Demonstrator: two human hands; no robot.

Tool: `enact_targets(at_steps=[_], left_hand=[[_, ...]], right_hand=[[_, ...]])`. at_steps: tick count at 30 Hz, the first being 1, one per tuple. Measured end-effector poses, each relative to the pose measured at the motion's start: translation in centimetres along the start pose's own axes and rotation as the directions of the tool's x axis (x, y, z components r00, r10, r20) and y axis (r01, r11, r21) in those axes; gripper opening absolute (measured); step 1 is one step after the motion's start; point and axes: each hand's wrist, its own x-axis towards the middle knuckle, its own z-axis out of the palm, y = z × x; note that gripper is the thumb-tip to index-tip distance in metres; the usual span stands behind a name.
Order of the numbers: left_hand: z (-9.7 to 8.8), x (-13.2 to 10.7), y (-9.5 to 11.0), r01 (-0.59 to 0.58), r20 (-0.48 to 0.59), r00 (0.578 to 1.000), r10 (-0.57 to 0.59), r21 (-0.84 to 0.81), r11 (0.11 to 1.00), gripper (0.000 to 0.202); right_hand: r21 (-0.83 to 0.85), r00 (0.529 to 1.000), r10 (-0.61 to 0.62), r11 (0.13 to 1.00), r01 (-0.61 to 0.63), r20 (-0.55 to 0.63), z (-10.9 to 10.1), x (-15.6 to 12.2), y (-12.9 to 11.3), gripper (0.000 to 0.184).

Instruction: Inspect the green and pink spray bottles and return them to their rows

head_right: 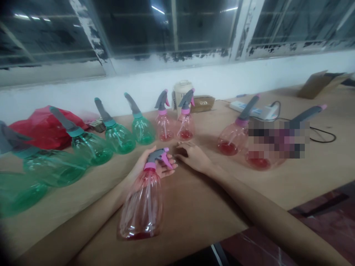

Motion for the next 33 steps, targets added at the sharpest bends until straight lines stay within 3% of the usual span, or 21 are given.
enact_targets(at_steps=[13, 21, 28, 33], left_hand=[[0.0, -0.1, 0.1, -0.006, -0.003, 1.0, 0.006, 0.042, 0.999, 0.051], [2.0, -1.5, -0.9, -0.126, -0.171, 0.972, 0.163, 0.21, 0.97, 0.023], [1.5, -1.3, -0.5, -0.087, -0.08, 0.991, 0.107, 0.225, 0.97, 0.043], [1.2, -1.0, 0.0, -0.101, -0.104, 0.987, 0.123, 0.197, 0.975, 0.043]], right_hand=[[0.01, 1.0, -0.003, 1.0, 0.003, 0.015, -0.2, 0.0, -0.2, 0.024], [-0.02, 0.999, -0.016, 1.0, 0.016, 0.029, -0.4, -0.1, -0.2, 0.029], [-0.003, 0.998, 0.035, 0.999, -0.035, 0.059, 0.0, -0.4, -0.3, 0.031], [0.045, 0.994, 0.08, 0.995, -0.084, 0.071, -0.9, -0.4, -0.9, 0.03]])
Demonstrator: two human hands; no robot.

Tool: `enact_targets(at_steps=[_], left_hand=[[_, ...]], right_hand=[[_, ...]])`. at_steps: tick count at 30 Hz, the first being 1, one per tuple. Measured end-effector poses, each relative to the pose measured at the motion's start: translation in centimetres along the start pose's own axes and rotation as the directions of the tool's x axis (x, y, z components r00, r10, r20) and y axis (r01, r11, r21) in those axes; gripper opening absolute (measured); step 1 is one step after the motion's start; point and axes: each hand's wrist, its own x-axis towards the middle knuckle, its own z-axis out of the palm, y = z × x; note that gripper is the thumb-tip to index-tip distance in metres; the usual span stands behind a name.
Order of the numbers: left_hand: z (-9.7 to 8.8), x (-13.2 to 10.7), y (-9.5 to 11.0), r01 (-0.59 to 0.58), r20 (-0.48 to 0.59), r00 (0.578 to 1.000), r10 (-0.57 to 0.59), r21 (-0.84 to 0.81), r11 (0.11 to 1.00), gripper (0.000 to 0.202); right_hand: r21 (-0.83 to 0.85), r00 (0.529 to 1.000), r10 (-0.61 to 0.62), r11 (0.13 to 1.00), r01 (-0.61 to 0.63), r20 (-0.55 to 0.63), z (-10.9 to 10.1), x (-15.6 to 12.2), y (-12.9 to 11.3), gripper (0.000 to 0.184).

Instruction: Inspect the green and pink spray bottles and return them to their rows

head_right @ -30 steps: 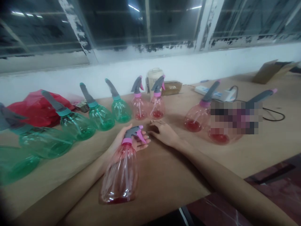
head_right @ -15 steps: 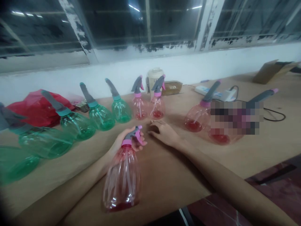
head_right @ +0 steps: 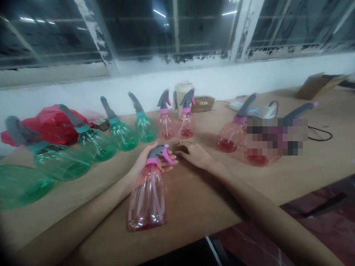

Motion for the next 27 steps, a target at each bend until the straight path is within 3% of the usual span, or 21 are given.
enact_targets(at_steps=[4, 6, 9, 15, 20, 24, 27], left_hand=[[0.2, -0.4, 0.7, -0.06, -0.013, 0.998, 0.061, 0.06, 0.996, 0.042], [0.4, -0.7, 1.5, -0.124, -0.024, 0.992, 0.127, 0.11, 0.986, 0.041], [1.0, -1.2, 2.8, -0.243, -0.026, 0.967, 0.253, 0.2, 0.949, 0.04], [2.2, -2.3, 3.9, -0.422, 0.053, 0.901, 0.431, 0.344, 0.839, 0.038], [2.8, -2.7, 3.4, -0.556, 0.146, 0.829, 0.54, 0.333, 0.762, 0.034], [3.3, -3.5, 3.3, -0.635, 0.278, 0.771, 0.573, 0.389, 0.667, 0.033], [3.3, -4.3, 3.7, -0.631, 0.363, 0.775, 0.518, 0.483, 0.606, 0.035]], right_hand=[[0.137, 0.989, 0.13, 0.983, -0.119, -0.072, -2.2, -1.7, -3.4, 0.034], [0.208, 0.979, 0.15, 0.971, -0.12, -0.139, -3.1, -3.1, -6.0, 0.035], [0.297, 0.983, 0.152, 0.948, -0.115, -0.106, -3.3, -5.2, -9.6, 0.037], [0.2, 0.971, 0.212, 0.962, -0.188, -0.108, -0.5, -6.9, -12.6, 0.069], [0.263, 0.954, 0.247, 0.944, -0.198, -0.168, 2.0, -7.1, -14.5, 0.09], [0.223, 0.933, 0.251, 0.955, -0.195, -0.258, 3.5, -7.3, -16.0, 0.089], [0.177, 0.91, 0.251, 0.963, -0.202, -0.329, 4.7, -7.3, -16.7, 0.084]])
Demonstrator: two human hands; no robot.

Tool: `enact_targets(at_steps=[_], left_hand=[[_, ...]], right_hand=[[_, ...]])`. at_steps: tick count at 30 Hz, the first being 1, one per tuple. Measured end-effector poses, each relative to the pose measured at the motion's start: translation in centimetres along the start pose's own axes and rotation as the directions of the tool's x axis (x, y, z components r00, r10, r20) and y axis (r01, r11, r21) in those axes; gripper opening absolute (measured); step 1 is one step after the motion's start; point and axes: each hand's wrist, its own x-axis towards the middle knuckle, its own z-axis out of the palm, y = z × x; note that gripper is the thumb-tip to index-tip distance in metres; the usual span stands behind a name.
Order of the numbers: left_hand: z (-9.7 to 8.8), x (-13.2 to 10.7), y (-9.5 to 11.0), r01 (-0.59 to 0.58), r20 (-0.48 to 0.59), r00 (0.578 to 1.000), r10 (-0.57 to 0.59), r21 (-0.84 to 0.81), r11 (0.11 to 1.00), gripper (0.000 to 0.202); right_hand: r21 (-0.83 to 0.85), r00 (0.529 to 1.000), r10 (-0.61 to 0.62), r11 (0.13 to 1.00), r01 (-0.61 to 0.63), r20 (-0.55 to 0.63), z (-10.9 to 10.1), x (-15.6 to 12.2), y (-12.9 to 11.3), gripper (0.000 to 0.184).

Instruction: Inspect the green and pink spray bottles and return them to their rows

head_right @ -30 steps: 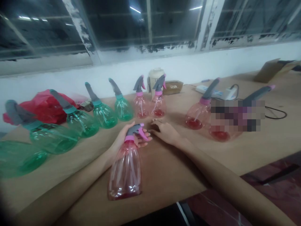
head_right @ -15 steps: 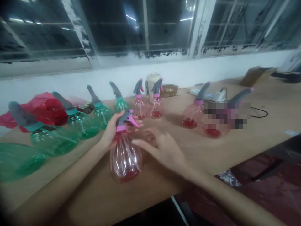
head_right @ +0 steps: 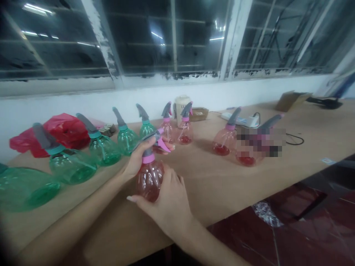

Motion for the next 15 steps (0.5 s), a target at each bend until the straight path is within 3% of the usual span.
enact_targets(at_steps=[4, 7, 11, 13, 15], left_hand=[[-0.7, -0.3, 1.0, 0.015, 0.117, 0.993, -0.034, 0.159, 0.987, 0.033], [-1.1, -0.5, 2.0, 0.037, 0.172, 0.979, -0.106, 0.362, 0.932, 0.035], [-1.5, -0.5, 3.1, 0.033, 0.287, 0.926, -0.245, 0.585, 0.81, 0.053], [-1.9, -0.4, 2.9, 0.034, 0.271, 0.92, -0.283, 0.666, 0.745, 0.064], [-2.4, -0.1, 1.7, 0.05, 0.224, 0.928, -0.299, 0.72, 0.693, 0.071]], right_hand=[[-0.04, 0.996, 0.0, 0.999, -0.003, -0.094, 1.3, -0.4, 0.2, 0.08], [-0.049, 0.996, -0.032, 0.998, 0.028, -0.081, 1.1, -0.1, 1.0, 0.074], [-0.028, 0.998, -0.067, 0.997, 0.067, 0.005, -1.0, 0.9, 3.4, 0.073], [-0.037, 0.992, -0.126, 0.991, 0.127, 0.031, -2.6, 1.7, 4.9, 0.075], [-0.154, 0.988, -0.154, 0.977, 0.151, -0.008, -4.2, 2.8, 6.7, 0.078]])
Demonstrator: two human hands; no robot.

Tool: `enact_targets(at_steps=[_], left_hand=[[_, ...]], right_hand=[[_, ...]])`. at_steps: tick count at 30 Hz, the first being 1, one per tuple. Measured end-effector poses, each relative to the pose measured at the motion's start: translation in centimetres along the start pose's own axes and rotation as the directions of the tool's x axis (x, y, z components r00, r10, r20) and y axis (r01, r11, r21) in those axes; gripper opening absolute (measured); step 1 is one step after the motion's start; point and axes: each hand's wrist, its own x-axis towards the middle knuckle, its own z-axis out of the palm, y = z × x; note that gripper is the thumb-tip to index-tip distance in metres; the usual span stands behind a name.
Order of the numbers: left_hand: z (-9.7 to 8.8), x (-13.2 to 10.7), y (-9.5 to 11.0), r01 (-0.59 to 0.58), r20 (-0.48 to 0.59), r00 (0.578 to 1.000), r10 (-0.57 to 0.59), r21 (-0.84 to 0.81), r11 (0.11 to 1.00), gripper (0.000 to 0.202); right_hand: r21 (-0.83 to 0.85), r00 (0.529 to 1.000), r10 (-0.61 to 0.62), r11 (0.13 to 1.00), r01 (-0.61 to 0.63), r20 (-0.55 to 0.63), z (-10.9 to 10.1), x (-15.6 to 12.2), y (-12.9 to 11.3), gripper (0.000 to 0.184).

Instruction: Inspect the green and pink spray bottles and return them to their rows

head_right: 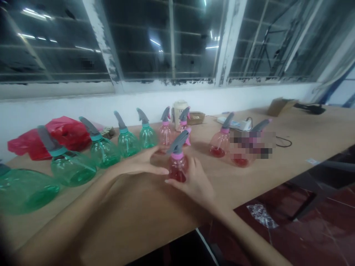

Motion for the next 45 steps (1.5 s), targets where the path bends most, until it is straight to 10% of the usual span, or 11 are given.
enact_targets(at_steps=[8, 26, 32, 36, 40, 45], left_hand=[[4.5, 1.8, -5.6, 0.022, -0.303, 0.953, 0.01, 0.101, 0.995, 0.04], [6.2, 1.2, -6.2, 0.057, -0.366, 0.929, 0.05, 0.274, 0.96, 0.024], [6.3, 1.4, -6.4, 0.063, -0.36, 0.932, 0.045, 0.281, 0.958, 0.025], [6.4, 1.4, -6.6, 0.062, -0.367, 0.929, 0.048, 0.284, 0.957, 0.026], [6.4, 1.4, -6.7, 0.059, -0.38, 0.923, 0.059, 0.291, 0.955, 0.026], [6.2, 1.3, -6.4, 0.064, -0.396, 0.916, 0.061, 0.295, 0.953, 0.025]], right_hand=[[-0.336, 0.972, 0.202, 0.913, -0.232, -0.124, -2.2, 5.9, 6.9, 0.08], [-0.518, 0.88, 0.463, 0.728, -0.448, -0.111, -3.5, 11.2, 5.5, 0.069], [-0.485, 0.905, 0.404, 0.77, -0.415, -0.133, -4.2, 10.2, 5.7, 0.083], [-0.383, 0.93, 0.239, 0.861, -0.335, -0.278, -6.3, 7.1, 6.2, 0.057], [-0.281, 0.848, 0.21, 0.881, -0.38, -0.487, -8.6, 5.0, 7.7, 0.043], [-0.263, 0.829, 0.344, 0.833, -0.486, -0.441, -9.7, 6.1, 9.1, 0.059]])
